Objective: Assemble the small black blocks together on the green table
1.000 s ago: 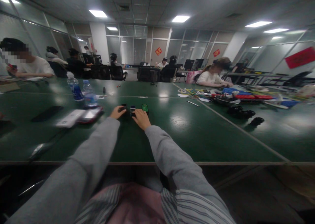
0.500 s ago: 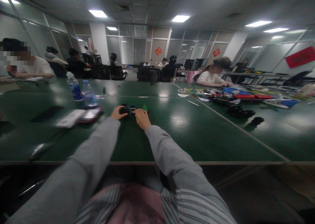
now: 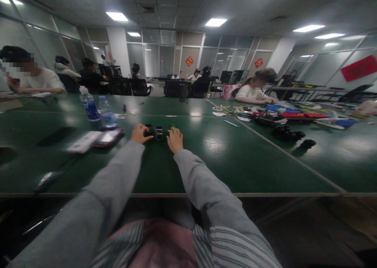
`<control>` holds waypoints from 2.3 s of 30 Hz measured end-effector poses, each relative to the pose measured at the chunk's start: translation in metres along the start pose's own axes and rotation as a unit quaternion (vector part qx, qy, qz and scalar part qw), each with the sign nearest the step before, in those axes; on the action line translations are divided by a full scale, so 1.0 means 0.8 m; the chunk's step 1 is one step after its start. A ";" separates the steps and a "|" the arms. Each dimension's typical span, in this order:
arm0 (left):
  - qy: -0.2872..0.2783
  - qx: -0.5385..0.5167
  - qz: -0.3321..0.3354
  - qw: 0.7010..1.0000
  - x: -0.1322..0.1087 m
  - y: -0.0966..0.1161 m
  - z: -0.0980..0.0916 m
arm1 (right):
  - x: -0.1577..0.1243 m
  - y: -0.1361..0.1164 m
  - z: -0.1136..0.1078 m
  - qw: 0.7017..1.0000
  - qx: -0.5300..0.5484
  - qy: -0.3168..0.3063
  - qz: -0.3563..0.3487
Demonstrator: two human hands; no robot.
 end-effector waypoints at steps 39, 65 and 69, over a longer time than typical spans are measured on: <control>-0.035 0.000 0.090 0.995 0.006 0.011 0.006 | 0.005 0.052 0.006 0.978 0.039 0.079 0.189; 0.007 -0.134 -0.097 0.986 -0.004 -0.030 0.038 | -0.001 -0.024 0.003 0.974 0.195 -0.109 0.031; -0.027 -0.139 -0.119 0.983 -0.006 -0.036 0.046 | -0.017 -0.013 -0.053 0.941 0.272 -0.200 0.002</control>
Point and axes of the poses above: each hand's wrist, its own x-axis towards the middle knuckle, its own z-axis out of the palm, y = z × x, the point moved 5 cm from there along x, towards the middle knuckle, and after that the axes turned 11 degrees about y, right-handed, at the moved point
